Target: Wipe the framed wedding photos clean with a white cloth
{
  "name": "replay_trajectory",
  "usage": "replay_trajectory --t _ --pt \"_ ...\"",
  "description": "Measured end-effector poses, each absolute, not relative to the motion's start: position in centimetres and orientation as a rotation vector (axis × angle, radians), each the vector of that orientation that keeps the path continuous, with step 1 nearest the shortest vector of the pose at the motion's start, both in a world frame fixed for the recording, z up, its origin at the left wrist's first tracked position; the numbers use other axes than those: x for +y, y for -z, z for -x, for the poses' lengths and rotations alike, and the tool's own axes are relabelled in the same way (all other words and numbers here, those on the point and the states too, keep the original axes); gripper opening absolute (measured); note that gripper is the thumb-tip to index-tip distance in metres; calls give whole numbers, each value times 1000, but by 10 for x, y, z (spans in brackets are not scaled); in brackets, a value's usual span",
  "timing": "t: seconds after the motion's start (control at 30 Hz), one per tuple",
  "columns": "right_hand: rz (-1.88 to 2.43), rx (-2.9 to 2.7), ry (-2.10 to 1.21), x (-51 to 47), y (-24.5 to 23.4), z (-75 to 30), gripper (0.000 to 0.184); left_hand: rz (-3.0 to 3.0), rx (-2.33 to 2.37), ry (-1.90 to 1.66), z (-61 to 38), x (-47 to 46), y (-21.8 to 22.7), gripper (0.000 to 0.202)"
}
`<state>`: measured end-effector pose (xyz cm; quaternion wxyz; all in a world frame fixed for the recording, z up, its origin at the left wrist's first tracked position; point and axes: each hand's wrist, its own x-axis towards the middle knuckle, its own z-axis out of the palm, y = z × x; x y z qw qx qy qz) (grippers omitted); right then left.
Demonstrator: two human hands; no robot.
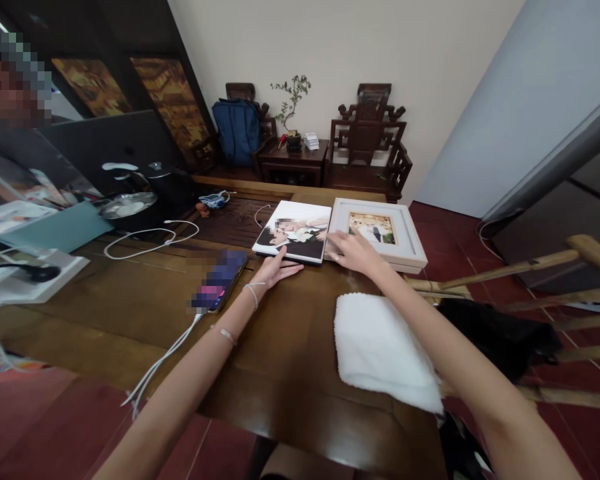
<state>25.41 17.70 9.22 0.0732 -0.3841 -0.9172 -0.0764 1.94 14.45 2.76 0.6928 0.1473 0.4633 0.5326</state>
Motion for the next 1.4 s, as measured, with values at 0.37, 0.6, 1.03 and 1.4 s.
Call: replay_trajectory --t 0.37,0.6,1.03,1.4 --pt "1487 -2722 512 159 -55 -312 59 -299 1074 -1157 -18 159 -30 75" --pt "1485 -2714 504 159 -54 -307 60 -457 1231 -1050 -19 166 -40 63" --pt "1905 -1896 217 169 -80 -375 47 -1205 1615 -746 -35 170 -81 39" --pt "2304 -1756 -11 216 -81 -394 36 -1610 1821 -786 -134 216 -89 14"
